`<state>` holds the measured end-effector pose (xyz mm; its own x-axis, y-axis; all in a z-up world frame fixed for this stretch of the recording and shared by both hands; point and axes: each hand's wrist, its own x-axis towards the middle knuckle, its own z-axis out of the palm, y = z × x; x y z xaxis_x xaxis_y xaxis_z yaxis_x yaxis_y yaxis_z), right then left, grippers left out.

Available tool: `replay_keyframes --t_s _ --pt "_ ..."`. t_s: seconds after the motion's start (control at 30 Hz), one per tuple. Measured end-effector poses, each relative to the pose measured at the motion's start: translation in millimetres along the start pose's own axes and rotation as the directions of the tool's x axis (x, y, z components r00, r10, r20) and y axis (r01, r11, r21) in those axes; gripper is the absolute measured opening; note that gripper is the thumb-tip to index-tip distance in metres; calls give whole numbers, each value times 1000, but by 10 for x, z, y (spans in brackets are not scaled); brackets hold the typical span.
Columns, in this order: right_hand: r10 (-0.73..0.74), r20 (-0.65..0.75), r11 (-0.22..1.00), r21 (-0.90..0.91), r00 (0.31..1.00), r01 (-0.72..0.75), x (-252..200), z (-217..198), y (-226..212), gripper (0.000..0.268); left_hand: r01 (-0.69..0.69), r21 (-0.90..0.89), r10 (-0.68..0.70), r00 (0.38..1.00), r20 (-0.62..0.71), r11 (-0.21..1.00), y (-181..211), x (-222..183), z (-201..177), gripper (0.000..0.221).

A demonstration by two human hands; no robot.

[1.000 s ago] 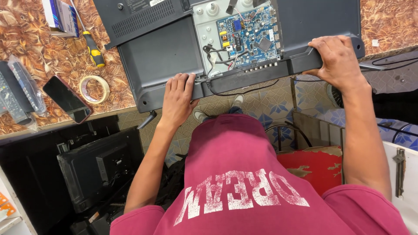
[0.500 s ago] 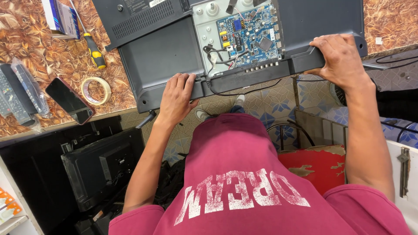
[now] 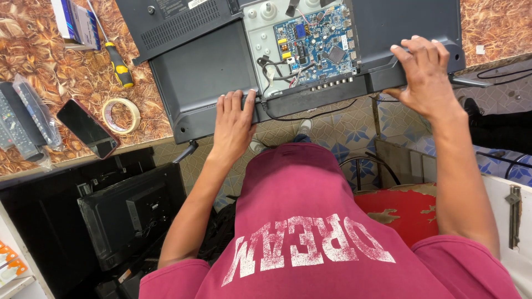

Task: Adjusting and connecting internal components including ribbon cables and the chassis of a disassembled television.

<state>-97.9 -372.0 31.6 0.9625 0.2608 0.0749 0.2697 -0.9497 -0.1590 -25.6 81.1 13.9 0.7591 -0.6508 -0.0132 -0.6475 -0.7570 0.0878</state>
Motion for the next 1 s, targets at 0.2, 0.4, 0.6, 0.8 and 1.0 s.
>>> replay_keyframes --t_s 0.2,0.4,0.6,0.8,1.0 --pt "-30 -66 999 -32 997 28 103 184 -398 108 -16 39 18 998 -64 999 212 182 88 107" --pt "-174 -89 926 -354 981 132 80 283 -326 94 -126 93 134 987 -93 988 186 158 138 105" --pt "-198 -77 959 -219 977 178 154 214 -270 83 -159 24 161 984 -74 987 151 182 45 101" --pt "-201 -92 964 -194 975 181 157 206 -273 82 -194 45 196 978 -71 980 97 205 25 101" --pt "-193 -101 971 -164 976 175 143 228 -286 80 -216 52 220 970 -102 975 34 207 78 104"
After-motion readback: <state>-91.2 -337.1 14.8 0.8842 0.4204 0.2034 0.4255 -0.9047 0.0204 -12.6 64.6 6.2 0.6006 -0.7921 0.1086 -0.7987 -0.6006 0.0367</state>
